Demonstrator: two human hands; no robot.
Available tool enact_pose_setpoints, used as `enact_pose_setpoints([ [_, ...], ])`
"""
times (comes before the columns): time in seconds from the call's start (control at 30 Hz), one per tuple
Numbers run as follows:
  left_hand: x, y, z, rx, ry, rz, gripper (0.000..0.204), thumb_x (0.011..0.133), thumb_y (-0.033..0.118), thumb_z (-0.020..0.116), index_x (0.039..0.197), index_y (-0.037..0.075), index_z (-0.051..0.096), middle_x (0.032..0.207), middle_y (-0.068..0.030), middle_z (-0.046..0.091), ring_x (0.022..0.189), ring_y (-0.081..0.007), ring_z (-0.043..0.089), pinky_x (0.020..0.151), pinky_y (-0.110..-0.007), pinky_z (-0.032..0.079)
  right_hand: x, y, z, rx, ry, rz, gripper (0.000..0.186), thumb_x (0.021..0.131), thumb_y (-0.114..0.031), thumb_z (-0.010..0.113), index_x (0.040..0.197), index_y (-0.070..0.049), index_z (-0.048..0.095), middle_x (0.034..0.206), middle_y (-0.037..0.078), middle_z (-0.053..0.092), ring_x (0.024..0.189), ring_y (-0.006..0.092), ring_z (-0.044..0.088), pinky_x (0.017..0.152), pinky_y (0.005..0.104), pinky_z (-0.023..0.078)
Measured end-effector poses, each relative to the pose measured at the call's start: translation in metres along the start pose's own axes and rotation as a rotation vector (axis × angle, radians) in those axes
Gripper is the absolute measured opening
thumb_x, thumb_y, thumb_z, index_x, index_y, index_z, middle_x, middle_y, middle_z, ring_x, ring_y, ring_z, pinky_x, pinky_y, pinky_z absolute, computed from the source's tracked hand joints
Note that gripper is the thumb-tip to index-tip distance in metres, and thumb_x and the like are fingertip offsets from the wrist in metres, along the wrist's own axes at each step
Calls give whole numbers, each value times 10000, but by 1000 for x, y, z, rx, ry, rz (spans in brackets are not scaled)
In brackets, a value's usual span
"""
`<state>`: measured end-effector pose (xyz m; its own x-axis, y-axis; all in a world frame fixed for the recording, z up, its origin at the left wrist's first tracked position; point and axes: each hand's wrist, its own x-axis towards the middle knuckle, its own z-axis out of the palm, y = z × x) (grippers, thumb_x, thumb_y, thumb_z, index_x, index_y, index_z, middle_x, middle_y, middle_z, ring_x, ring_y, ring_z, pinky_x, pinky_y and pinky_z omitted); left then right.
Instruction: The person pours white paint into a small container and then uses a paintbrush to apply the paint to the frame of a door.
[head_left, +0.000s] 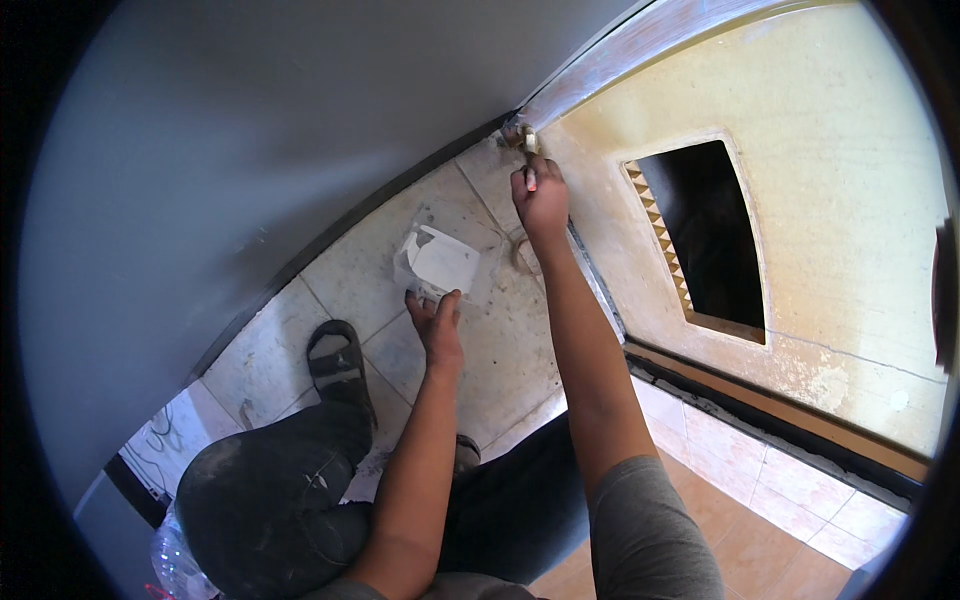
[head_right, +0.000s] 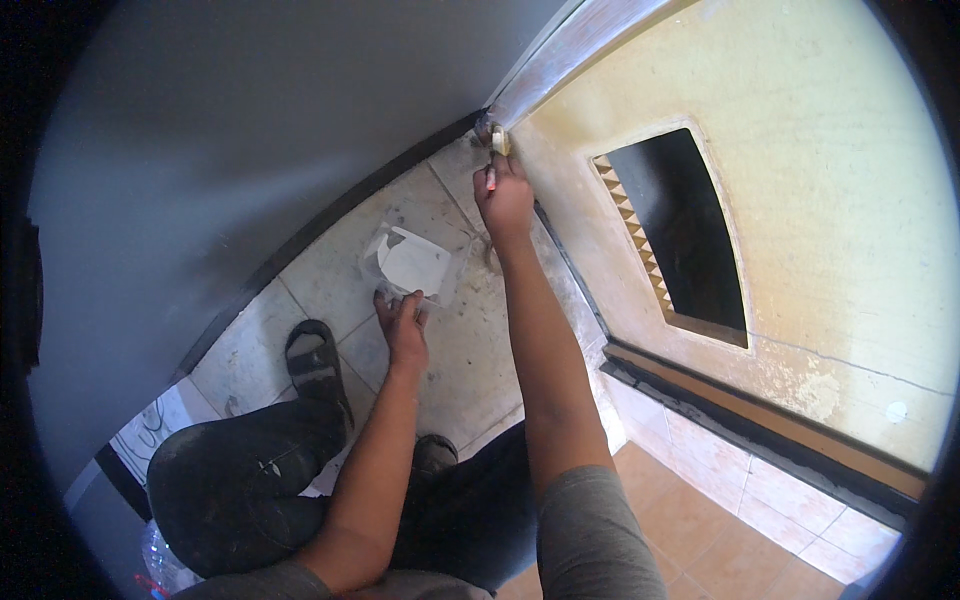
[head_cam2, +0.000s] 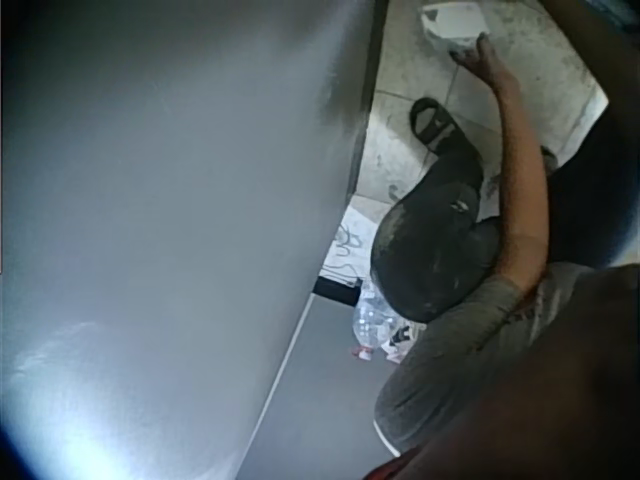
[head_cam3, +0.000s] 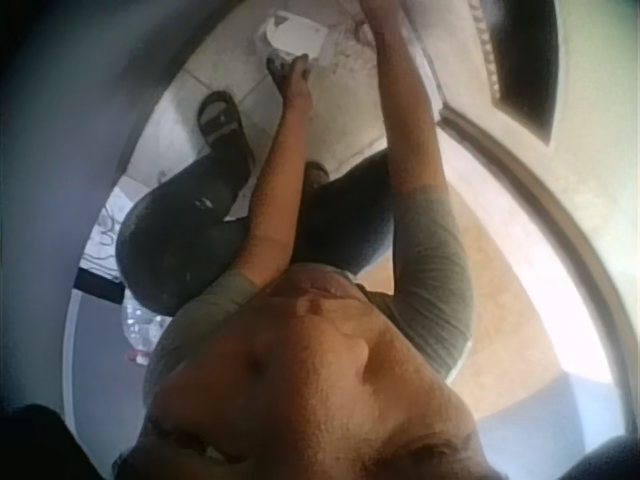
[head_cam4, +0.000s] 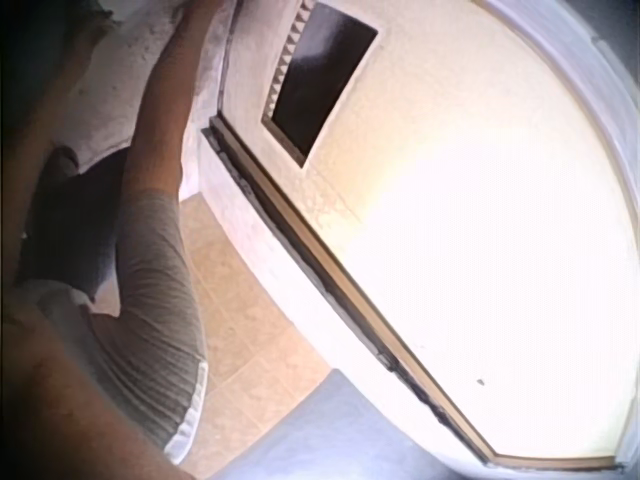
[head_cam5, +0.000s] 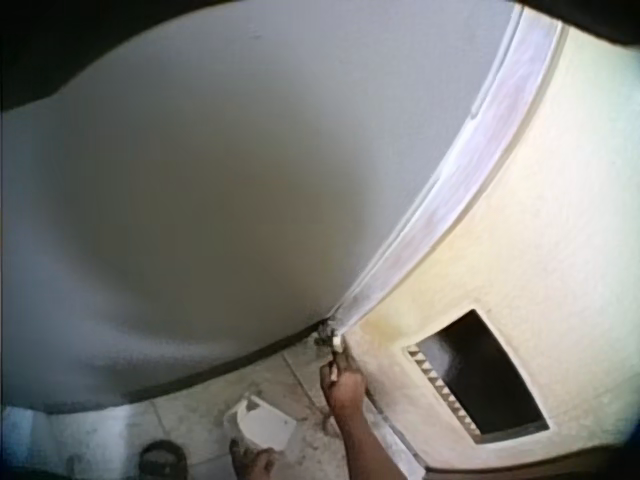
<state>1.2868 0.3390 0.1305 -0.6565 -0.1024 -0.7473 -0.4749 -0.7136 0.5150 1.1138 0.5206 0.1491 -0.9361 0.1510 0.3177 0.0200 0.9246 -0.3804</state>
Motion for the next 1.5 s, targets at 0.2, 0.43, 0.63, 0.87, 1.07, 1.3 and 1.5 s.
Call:
enact_pose_setpoints([
  [0.2, -5, 1, 3, 11, 2, -21, 965, 835, 131, 763, 1609, 199, 190, 1532, -91, 403, 1419, -283, 411, 1164, -521, 304, -12, -19, -2, 55, 68, -78, 345, 857, -158, 721, 1172, -22, 687, 984, 210, 684, 887, 413, 689, 790, 485, 571],
  [0.43, -3, -4, 3, 43, 5, -43, 970, 841, 131, 767, 1611, 185, 181, 1543, -97, 394, 1423, -289, 406, 1169, -541, 303, 3, -15, -4, 5, 66, -61, 364, 866, -153, 713, 1202, -16, 694, 996, 212, 687, 878, 411, 696, 789, 476, 578],
  [0.63, -3, -10, 7, 43, -23, -6, 940, 822, 175, 769, 1589, 207, 226, 1444, -54, 489, 1328, -229, 456, 1076, -478, 339, 3, -20, -1, 41, 8, -59, 376, 874, -158, 706, 1226, -27, 681, 979, 220, 676, 895, 434, 680, 808, 500, 567],
  [0.87, -2, -5, 8, 34, -15, -5, 964, 822, 174, 765, 1602, 214, 200, 1466, -68, 462, 1321, -230, 453, 1070, -471, 342, -2, -30, 0, 113, 107, 38, 359, 868, -151, 695, 1202, -23, 688, 1017, 224, 686, 914, 436, 684, 828, 484, 561],
  [1.07, -1, -5, 10, 59, 10, -42, 955, 825, 171, 762, 1597, 221, 202, 1471, -68, 465, 1328, -238, 444, 1070, -479, 332, 8, -20, 8, 160, 109, 59, 384, 857, -125, 692, 1225, -15, 684, 1005, 223, 683, 891, 417, 683, 806, 457, 562],
  [1.3, 2, -7, 6, 26, 17, -12, 925, 821, 165, 763, 1575, 212, 229, 1457, -62, 478, 1315, -230, 449, 1050, -457, 338, -16, -51, 19, 200, 307, 71, 380, 850, -66, 664, 1224, 6, 675, 970, 205, 661, 843, 394, 667, 774, 462, 546],
  [1.5, 7, -6, 6, 9, 26, 79, 914, 835, 132, 749, 1587, 189, 233, 1470, -79, 462, 1345, -250, 452, 1092, -462, 349, -24, -43, 28, 267, 377, 99, 404, 875, -50, 666, 1278, -20, 654, 1071, 189, 673, 888, 376, 672, 808, 442, 555],
])
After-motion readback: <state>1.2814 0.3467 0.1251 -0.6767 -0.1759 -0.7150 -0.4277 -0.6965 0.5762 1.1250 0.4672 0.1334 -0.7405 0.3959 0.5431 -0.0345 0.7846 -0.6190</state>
